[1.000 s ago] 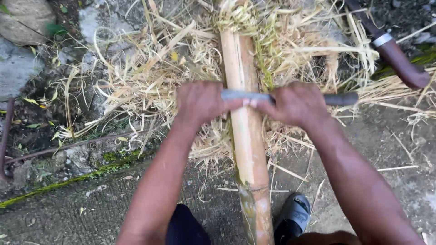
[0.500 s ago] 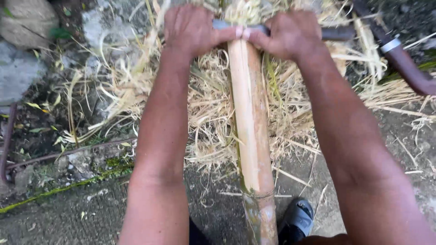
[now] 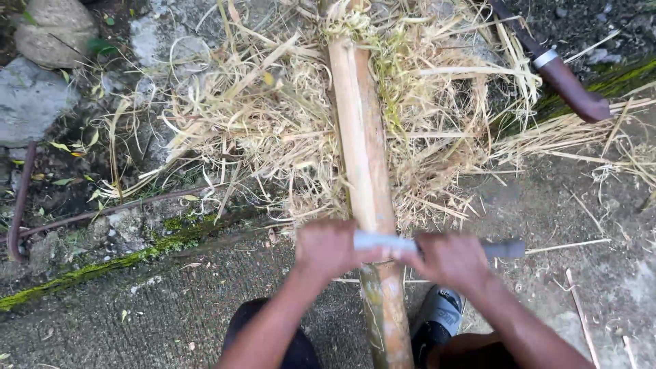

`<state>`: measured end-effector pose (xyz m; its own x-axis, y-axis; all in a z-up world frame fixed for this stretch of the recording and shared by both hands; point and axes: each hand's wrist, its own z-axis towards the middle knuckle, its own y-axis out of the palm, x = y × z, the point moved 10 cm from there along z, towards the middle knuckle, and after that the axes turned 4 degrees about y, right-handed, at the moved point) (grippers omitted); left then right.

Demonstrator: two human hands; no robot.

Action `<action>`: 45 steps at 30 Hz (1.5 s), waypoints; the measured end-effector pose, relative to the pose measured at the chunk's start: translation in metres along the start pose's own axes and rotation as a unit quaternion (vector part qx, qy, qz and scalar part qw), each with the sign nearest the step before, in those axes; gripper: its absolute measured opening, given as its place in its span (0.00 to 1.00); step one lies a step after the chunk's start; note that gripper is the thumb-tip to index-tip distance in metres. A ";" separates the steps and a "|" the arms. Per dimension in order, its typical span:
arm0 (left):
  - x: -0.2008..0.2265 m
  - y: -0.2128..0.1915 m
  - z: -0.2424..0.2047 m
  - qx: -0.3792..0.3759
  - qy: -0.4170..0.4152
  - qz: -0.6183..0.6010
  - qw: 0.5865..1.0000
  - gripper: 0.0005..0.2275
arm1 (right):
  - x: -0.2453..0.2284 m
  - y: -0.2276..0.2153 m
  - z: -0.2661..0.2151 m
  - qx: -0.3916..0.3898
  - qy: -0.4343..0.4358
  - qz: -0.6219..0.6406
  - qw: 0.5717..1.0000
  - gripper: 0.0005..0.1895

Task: The recorder is using a knife to strip the outer layer and shave a bamboo stalk.

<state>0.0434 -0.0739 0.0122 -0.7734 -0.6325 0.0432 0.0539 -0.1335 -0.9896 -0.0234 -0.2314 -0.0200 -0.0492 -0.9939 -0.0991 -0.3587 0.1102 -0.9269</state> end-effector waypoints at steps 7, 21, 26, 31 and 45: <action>-0.015 -0.010 0.036 -0.004 0.009 -0.044 0.999 0.38 | 0.018 0.004 0.024 -0.059 0.029 0.032 0.997 0.37; -0.185 -0.053 0.249 -0.063 -0.068 0.000 0.996 0.43 | 0.063 -0.163 0.242 0.120 0.046 0.041 0.991 0.48; -0.209 -0.074 0.273 0.085 -0.027 0.006 0.996 0.42 | 0.052 -0.197 0.267 0.170 0.045 0.030 0.984 0.49; -0.178 -0.073 0.238 0.065 -0.037 -0.008 0.997 0.42 | 0.044 -0.186 0.225 0.102 0.099 0.018 0.990 0.48; -0.030 0.001 0.015 0.027 0.023 -0.026 0.999 0.38 | -0.017 -0.017 0.009 0.014 0.023 0.003 1.000 0.36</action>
<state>0.0761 -0.0665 0.0117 -0.8045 -0.5876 0.0872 0.0457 -0.2076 -0.9772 -0.0075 -0.2163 -0.0056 -0.0937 -0.9917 -0.0879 -0.3324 0.1144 -0.9362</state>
